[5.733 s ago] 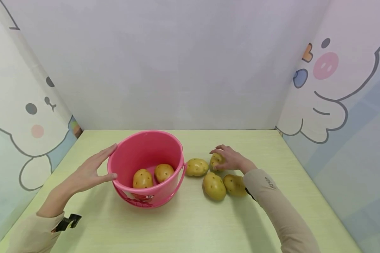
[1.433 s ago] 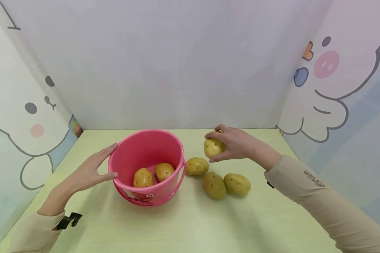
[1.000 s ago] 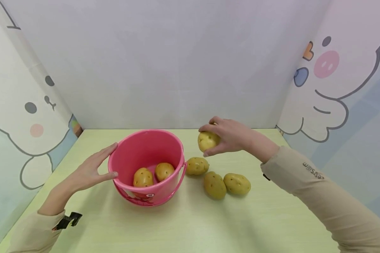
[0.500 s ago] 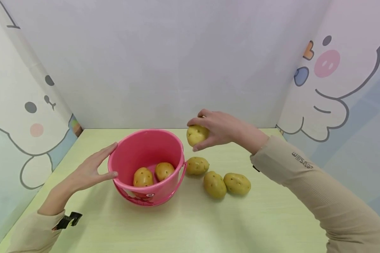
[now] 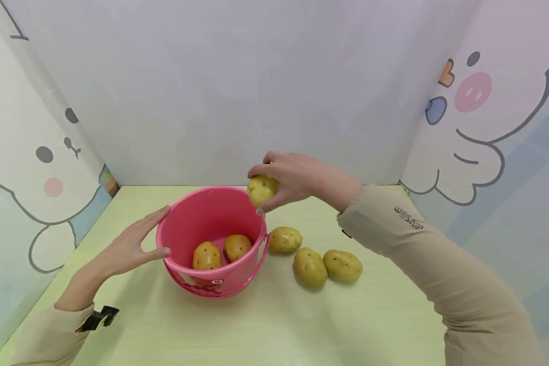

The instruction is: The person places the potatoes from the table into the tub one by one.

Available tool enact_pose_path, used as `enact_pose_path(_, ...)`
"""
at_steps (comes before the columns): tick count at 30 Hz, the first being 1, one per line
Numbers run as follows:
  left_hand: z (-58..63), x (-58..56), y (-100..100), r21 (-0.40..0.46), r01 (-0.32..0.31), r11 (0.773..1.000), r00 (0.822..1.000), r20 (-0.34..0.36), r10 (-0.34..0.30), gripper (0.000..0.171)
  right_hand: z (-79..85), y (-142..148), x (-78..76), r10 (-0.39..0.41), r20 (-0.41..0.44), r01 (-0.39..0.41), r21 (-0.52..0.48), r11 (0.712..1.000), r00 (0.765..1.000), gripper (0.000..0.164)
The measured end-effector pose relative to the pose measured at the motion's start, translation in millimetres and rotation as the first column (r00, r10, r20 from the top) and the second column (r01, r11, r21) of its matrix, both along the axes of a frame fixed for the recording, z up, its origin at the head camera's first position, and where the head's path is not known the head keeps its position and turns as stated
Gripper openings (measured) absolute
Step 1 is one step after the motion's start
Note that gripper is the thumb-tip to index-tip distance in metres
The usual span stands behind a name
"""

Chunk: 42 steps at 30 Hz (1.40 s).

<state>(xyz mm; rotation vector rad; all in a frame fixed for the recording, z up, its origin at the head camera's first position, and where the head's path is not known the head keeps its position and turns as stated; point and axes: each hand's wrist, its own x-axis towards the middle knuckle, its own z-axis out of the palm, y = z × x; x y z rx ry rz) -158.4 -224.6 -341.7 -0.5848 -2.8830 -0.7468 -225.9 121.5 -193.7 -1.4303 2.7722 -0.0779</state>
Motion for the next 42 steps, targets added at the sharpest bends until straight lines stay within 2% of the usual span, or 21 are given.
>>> enact_pose_path(9, 1.4, 0.1, 0, 0.008, 0.006, 1.000, 1.000, 0.000, -0.006, 0.089, 2.1, -29, 0.2, -0.003, 0.066, -0.001, 0.065, 0.998, 0.998, 0.065)
enact_pose_path(25, 0.1, 0.2, 1, 0.007, 0.006, 1.000, 1.000, 0.007, -0.006, 0.089, -4.1, -73, -6.0, 0.000, 0.191, -0.027, 0.140, 0.990, 0.982, 0.062)
enact_pose_path(31, 1.5, 1.1, 1, 0.009, 0.008, 1.000, 1.000, 0.011, -0.008, 0.089, -8.8, -88, -10.6, -0.037, 0.244, -0.006, 0.173, 0.985, 0.969, 0.060)
enact_pose_path(42, 1.3, 1.4, 1, 0.010, 0.008, 1.000, 1.000, 0.007, -0.008, 0.088, -17.6, -109, -19.2, -0.140, 0.339, 0.074, 0.200, 0.977, 0.930, 0.061)
